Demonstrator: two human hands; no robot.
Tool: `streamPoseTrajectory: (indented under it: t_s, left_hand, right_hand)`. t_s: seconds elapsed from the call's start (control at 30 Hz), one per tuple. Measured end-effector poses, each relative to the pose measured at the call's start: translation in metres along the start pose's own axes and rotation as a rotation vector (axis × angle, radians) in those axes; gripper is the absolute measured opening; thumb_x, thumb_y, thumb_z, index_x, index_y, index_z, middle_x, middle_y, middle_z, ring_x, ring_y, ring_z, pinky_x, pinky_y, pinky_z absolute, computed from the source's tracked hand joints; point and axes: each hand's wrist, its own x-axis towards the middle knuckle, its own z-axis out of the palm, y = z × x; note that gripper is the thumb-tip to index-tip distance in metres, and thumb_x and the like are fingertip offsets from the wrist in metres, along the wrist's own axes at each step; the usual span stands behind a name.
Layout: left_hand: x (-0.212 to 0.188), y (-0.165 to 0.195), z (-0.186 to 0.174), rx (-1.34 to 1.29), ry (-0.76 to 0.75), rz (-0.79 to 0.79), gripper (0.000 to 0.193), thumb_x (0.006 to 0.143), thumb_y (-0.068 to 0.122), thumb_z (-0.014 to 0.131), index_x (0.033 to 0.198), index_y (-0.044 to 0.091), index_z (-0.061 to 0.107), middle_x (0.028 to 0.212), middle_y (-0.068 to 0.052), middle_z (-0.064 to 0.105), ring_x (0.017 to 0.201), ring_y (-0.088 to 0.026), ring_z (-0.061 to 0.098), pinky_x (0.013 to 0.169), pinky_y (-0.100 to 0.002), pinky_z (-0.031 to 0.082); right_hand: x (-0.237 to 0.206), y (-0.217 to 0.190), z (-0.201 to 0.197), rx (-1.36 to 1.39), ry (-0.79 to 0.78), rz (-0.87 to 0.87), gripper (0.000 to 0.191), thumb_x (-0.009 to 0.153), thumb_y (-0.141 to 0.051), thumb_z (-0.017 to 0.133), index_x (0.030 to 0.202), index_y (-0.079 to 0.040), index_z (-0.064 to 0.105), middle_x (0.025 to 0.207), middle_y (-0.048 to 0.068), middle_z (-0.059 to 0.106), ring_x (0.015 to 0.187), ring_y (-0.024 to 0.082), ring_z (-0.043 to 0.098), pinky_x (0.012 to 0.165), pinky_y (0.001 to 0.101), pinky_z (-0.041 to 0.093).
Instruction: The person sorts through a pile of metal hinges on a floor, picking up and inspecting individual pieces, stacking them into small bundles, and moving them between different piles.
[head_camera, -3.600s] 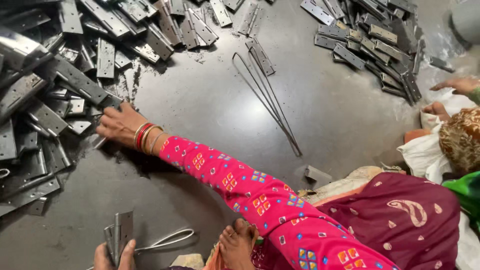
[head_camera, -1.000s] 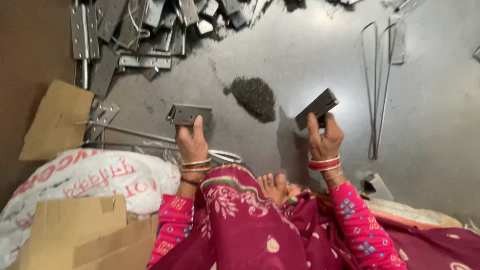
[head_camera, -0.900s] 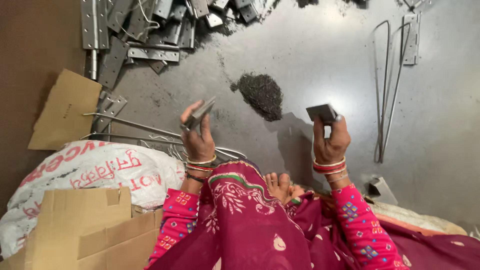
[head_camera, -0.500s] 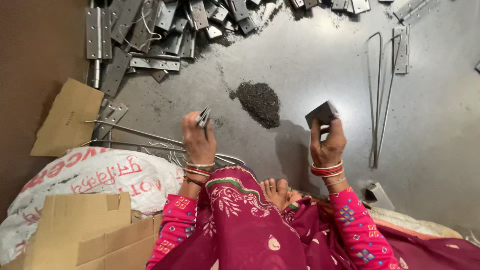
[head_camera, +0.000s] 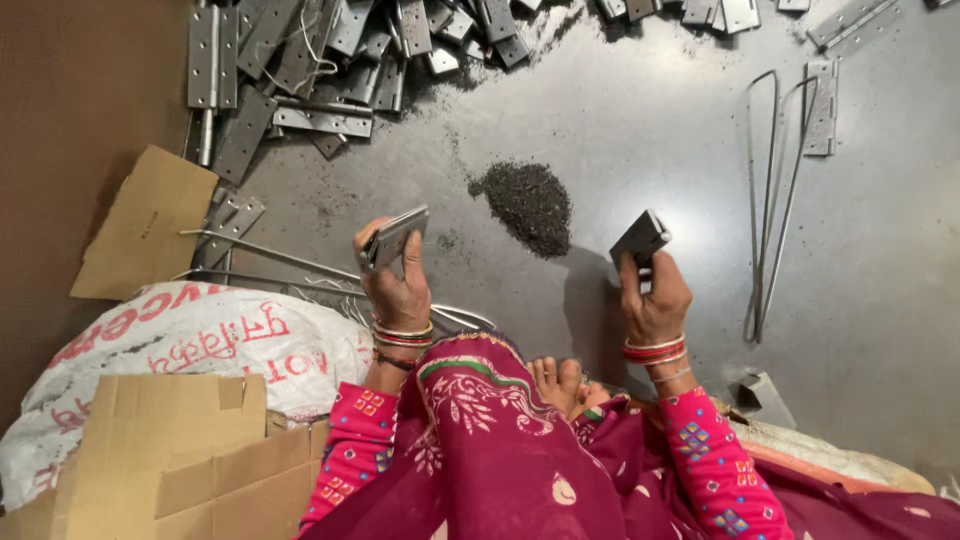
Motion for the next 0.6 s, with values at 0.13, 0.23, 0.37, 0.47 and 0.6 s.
streamPoseTrajectory:
  t_s: [0.13, 0.23, 0.37, 0.47, 0.6]
  left_hand:
    - [0.000, -0.012, 0.002, 0.215, -0.088, -0.045, 0.043, 0.105, 0.024, 0.066, 0.132, -0.005, 0.048, 0.122, -0.024, 0.061, 0.106, -0.042, 0.067, 0.089, -0.047, 0.056]
    - [0.005, -0.013, -0.001, 0.178, -0.130, -0.197, 0.040, 0.101, 0.025, 0.066, 0.122, -0.007, 0.056, 0.111, -0.024, 0.067, 0.097, -0.039, 0.069, 0.081, -0.046, 0.054]
    - [0.001, 0.010, -0.003, -0.122, -0.317, -0.458, 0.033, 0.099, 0.029, 0.065, 0.110, -0.002, 0.060, 0.096, -0.017, 0.075, 0.085, -0.030, 0.075, 0.073, -0.041, 0.058]
    - [-0.007, 0.045, 0.017, -0.170, -0.468, -0.268, 0.045, 0.094, 0.037, 0.072, 0.110, -0.003, 0.063, 0.099, -0.021, 0.073, 0.089, -0.032, 0.072, 0.079, -0.043, 0.056]
    - [-0.010, 0.085, 0.047, -0.055, -0.837, -0.196, 0.059, 0.091, 0.053, 0.065, 0.121, 0.002, 0.062, 0.098, -0.016, 0.074, 0.083, -0.027, 0.074, 0.074, -0.041, 0.060]
  right_hand:
    - [0.000, 0.006, 0.005, -0.117, 0.051, -0.112, 0.015, 0.102, -0.010, 0.072, 0.110, 0.000, 0.065, 0.094, 0.017, 0.068, 0.078, 0.031, 0.067, 0.071, 0.0381, 0.055]
    - [-0.001, 0.008, 0.004, -0.355, -0.089, -0.059, 0.017, 0.097, -0.017, 0.076, 0.095, -0.004, 0.065, 0.086, 0.014, 0.069, 0.075, 0.030, 0.066, 0.070, 0.0423, 0.053]
    - [-0.001, 0.005, 0.004, 0.335, -0.139, 0.368, 0.017, 0.099, -0.020, 0.067, 0.107, -0.006, 0.062, 0.093, 0.007, 0.071, 0.081, 0.018, 0.070, 0.073, 0.0345, 0.056]
    - [0.000, -0.003, 0.018, 0.950, -0.321, 0.649, 0.021, 0.098, -0.026, 0.067, 0.111, -0.011, 0.060, 0.098, 0.005, 0.069, 0.085, 0.017, 0.073, 0.073, 0.0336, 0.059]
    - [-0.007, -0.012, 0.037, 1.245, -0.402, 1.005, 0.026, 0.104, -0.028, 0.067, 0.116, -0.005, 0.064, 0.101, 0.007, 0.070, 0.086, 0.017, 0.071, 0.075, 0.0321, 0.061]
